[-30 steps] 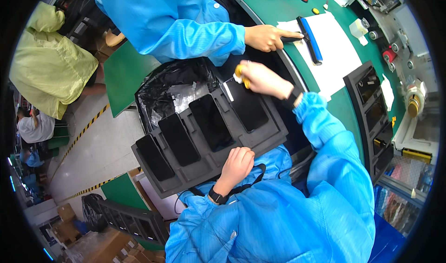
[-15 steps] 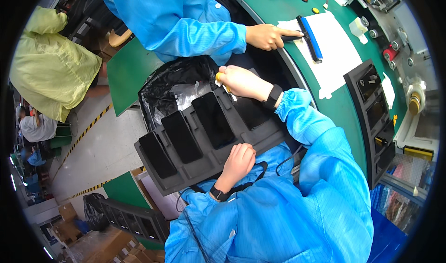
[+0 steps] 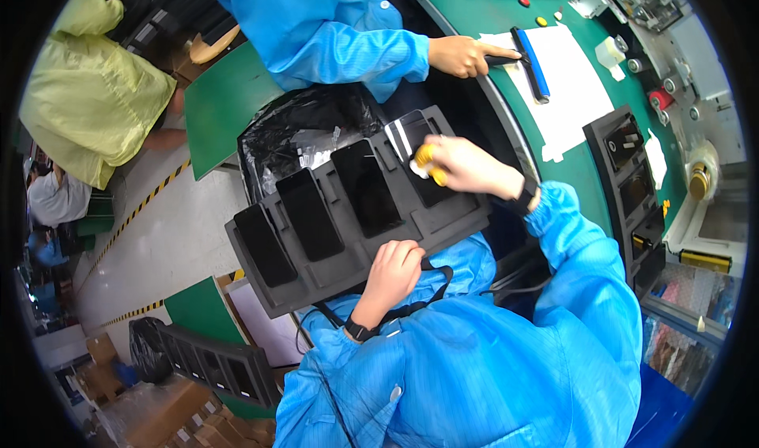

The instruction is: The person is cleaning and inspecting small screen components using a cloth and a roller at a workstation.

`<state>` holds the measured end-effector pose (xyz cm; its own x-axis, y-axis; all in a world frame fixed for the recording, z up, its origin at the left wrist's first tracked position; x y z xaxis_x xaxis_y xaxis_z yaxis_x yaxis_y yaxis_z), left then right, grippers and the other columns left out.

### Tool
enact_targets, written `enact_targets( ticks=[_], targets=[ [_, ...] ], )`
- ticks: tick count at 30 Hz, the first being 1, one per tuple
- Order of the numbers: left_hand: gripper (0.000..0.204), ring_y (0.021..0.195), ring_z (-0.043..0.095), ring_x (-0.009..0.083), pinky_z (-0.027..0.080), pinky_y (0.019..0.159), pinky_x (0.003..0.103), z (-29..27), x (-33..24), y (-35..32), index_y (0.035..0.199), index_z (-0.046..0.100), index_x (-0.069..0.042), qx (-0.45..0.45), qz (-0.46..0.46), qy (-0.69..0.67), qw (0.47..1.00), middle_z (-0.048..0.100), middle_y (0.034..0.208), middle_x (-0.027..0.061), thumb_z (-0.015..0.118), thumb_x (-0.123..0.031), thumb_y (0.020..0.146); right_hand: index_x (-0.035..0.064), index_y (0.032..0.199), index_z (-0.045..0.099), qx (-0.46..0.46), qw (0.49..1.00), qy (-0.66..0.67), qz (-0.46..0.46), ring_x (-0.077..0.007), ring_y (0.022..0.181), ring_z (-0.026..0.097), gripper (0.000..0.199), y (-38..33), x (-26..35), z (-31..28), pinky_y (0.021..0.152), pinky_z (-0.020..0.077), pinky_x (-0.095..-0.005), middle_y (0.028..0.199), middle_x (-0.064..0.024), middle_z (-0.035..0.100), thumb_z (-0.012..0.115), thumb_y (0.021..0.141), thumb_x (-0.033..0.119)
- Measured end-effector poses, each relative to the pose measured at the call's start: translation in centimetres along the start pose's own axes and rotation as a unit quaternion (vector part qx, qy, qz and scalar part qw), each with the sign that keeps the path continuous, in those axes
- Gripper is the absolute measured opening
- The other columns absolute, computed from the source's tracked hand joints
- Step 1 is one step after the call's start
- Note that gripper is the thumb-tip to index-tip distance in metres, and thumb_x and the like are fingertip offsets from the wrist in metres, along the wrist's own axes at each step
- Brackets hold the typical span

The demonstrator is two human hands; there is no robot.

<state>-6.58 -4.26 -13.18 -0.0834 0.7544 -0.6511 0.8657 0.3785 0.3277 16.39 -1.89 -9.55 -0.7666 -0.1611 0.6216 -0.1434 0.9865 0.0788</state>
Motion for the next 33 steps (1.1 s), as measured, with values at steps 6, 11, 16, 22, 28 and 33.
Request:
enact_targets(
  ticks=[6,11,16,22,28,33],
  targets=[
    [0.016,0.089,0.057,0.0274,0.05,0.076,0.037,-2.0,1.4,-2.5,0.091,0.062,-0.002,-0.014,-0.044,0.013,0.999,0.059,0.097,0.0091,0.066,-0.001,0.076,-0.001,0.101,0.06,-0.019,1.0,-0.002,-0.004,-0.037,0.093,0.059,0.024,7.6,0.5,4.3,0.081,0.0494,-0.0417,0.098,-0.0171,0.058,0.062,0.077,-0.002],
    [0.018,0.091,0.058,0.0279,0.051,0.08,0.036,-2.2,2.6,-3.4,0.094,0.061,-0.001,-0.03,-0.073,-0.08,0.994,0.058,0.099,0.0105,0.063,0.003,0.076,0.0002,0.094,0.064,0.089,0.99,-0.06,-0.086,-0.0364,0.09,0.06,0.023,2.0,3.5,8.0,0.081,0.0507,-0.0417,0.093,-0.016,0.059,0.065,0.07,0.0],
    [0.016,0.09,0.059,0.0278,0.051,0.079,0.036,-2.3,2.5,-3.3,0.091,0.062,-0.001,-0.028,-0.071,-0.09,0.993,0.059,0.097,0.0101,0.064,0.004,0.076,0.0001,0.096,0.064,0.042,0.988,-0.104,-0.103,-0.0364,0.087,0.06,0.024,5.2,3.0,7.3,0.079,0.0513,-0.0407,0.093,-0.016,0.059,0.064,0.071,0.0],
    [0.014,0.089,0.059,0.0274,0.051,0.078,0.036,-2.5,2.6,-3.4,0.089,0.063,-0.001,-0.036,-0.077,-0.09,0.992,0.059,0.095,0.0096,0.064,0.004,0.076,0.0008,0.091,0.063,-0.072,0.987,-0.125,-0.078,-0.0356,0.085,0.06,0.018,10.3,2.2,6.1,0.075,0.0502,-0.0426,0.093,-0.0181,0.059,0.06,0.074,0.0],
    [0.016,0.09,0.058,0.0271,0.051,0.079,0.036,-1.9,2.9,-3.5,0.092,0.061,-0.001,-0.025,-0.055,-0.092,0.994,0.058,0.097,0.0101,0.064,0.002,0.077,0.001,0.086,0.065,0.135,0.966,-0.116,-0.186,-0.0295,0.08,0.06,0.02,1.6,6.9,10.4,0.075,0.0527,-0.0371,0.091,-0.014,0.06,0.067,0.068,0.009],
    [0.016,0.089,0.059,0.0272,0.051,0.078,0.036,-2.3,2.5,-3.4,0.09,0.063,-0.002,-0.036,-0.069,-0.098,0.992,0.059,0.094,0.0092,0.063,0.004,0.075,-0.0005,0.092,0.063,0.01,0.988,-0.12,-0.098,-0.0369,0.091,0.062,0.019,11.3,4.4,7.5,0.079,0.0515,-0.0432,0.098,-0.0198,0.061,0.064,0.074,0.005]
  ],
)
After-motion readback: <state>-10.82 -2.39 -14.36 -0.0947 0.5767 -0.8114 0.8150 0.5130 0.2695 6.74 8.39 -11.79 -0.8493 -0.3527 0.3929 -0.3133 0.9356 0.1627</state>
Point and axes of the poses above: each hand's wrist, its own y-axis towards the middle knuckle, its own z-axis out of the palm, x = y × z, the point moved 4 cm from there along y, towards the middle knuckle
